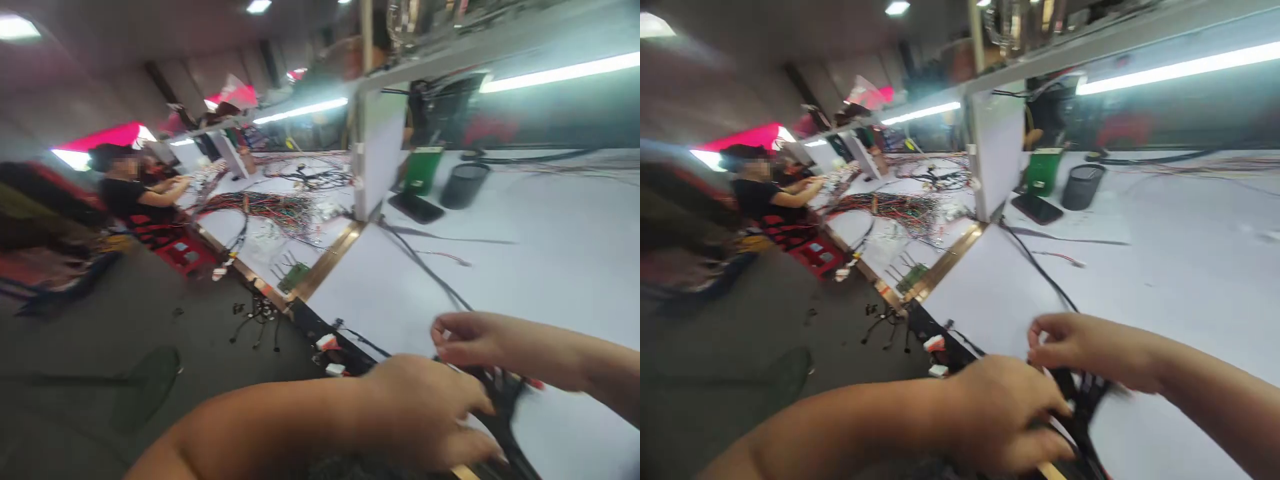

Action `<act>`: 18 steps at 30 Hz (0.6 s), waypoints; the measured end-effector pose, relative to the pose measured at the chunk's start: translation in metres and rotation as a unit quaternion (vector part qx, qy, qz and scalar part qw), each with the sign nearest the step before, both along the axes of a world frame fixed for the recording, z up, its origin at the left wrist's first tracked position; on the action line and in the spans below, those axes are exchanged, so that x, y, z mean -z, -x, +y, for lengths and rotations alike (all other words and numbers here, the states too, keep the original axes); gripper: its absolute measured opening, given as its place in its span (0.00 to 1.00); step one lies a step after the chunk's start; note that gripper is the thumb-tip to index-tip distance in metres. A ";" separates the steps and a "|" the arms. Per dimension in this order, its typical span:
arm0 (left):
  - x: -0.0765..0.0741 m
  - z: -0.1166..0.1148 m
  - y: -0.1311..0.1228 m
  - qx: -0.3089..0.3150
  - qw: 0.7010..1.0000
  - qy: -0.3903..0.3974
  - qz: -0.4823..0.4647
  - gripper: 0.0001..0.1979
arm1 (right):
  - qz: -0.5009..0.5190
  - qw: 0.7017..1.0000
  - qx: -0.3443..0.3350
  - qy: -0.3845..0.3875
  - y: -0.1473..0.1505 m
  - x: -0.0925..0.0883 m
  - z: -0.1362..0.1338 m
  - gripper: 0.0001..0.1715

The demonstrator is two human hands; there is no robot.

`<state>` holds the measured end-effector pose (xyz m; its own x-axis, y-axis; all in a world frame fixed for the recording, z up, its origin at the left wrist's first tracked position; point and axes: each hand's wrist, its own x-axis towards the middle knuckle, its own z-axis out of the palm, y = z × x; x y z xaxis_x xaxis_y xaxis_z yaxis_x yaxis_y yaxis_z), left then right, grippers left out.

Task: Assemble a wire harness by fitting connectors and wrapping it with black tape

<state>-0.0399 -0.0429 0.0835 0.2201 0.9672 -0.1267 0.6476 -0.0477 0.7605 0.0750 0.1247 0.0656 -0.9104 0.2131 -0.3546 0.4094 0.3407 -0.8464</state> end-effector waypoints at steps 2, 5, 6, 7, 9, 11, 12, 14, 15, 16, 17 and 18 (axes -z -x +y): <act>-0.001 0.006 0.007 -0.025 0.999 0.017 -0.029 0.09 | -0.026 0.994 0.053 0.093 0.002 -0.017 -0.002 0.09; 0.006 0.022 0.017 -0.092 0.990 0.093 -0.051 0.05 | 0.014 0.986 0.147 0.077 -0.005 -0.026 -0.005 0.09; 0.009 0.028 0.020 -0.103 0.986 0.115 -0.064 0.03 | 0.027 0.984 0.172 0.041 -0.010 -0.027 -0.010 0.10; 0.012 0.033 0.022 -0.109 0.982 0.132 -0.084 0.03 | 0.035 0.980 0.195 -0.001 -0.017 -0.027 -0.018 0.11; 0.016 0.041 0.024 -0.116 0.966 0.169 -0.155 0.06 | 0.046 0.966 0.241 -0.088 -0.033 -0.025 -0.043 0.14; 0.017 0.045 0.025 -0.130 0.941 0.219 -0.224 0.08 | 0.073 0.952 0.256 -0.154 -0.051 -0.020 -0.072 0.15; 0.016 0.046 0.026 -0.135 0.930 0.241 -0.241 0.10 | 0.100 0.950 0.238 -0.177 -0.059 -0.017 -0.084 0.13; 0.011 0.046 0.025 -0.131 0.929 0.259 -0.231 0.16 | 0.131 0.959 0.152 -0.198 -0.073 -0.017 -0.097 0.08; 0.008 0.045 0.024 -0.126 0.938 0.250 -0.206 0.19 | 0.123 0.967 0.104 -0.197 -0.077 -0.019 -0.096 0.09; 0.006 0.044 0.023 -0.118 0.948 0.237 -0.177 0.22 | 0.104 0.972 0.071 -0.199 -0.078 -0.024 -0.092 0.11; 0.004 0.043 0.021 -0.111 0.957 0.224 -0.146 0.24 | 0.086 0.972 0.061 -0.209 -0.076 -0.030 -0.083 0.12; 0.003 0.041 0.019 -0.103 0.964 0.216 -0.112 0.24 | 0.068 0.969 0.061 -0.228 -0.072 -0.038 -0.072 0.13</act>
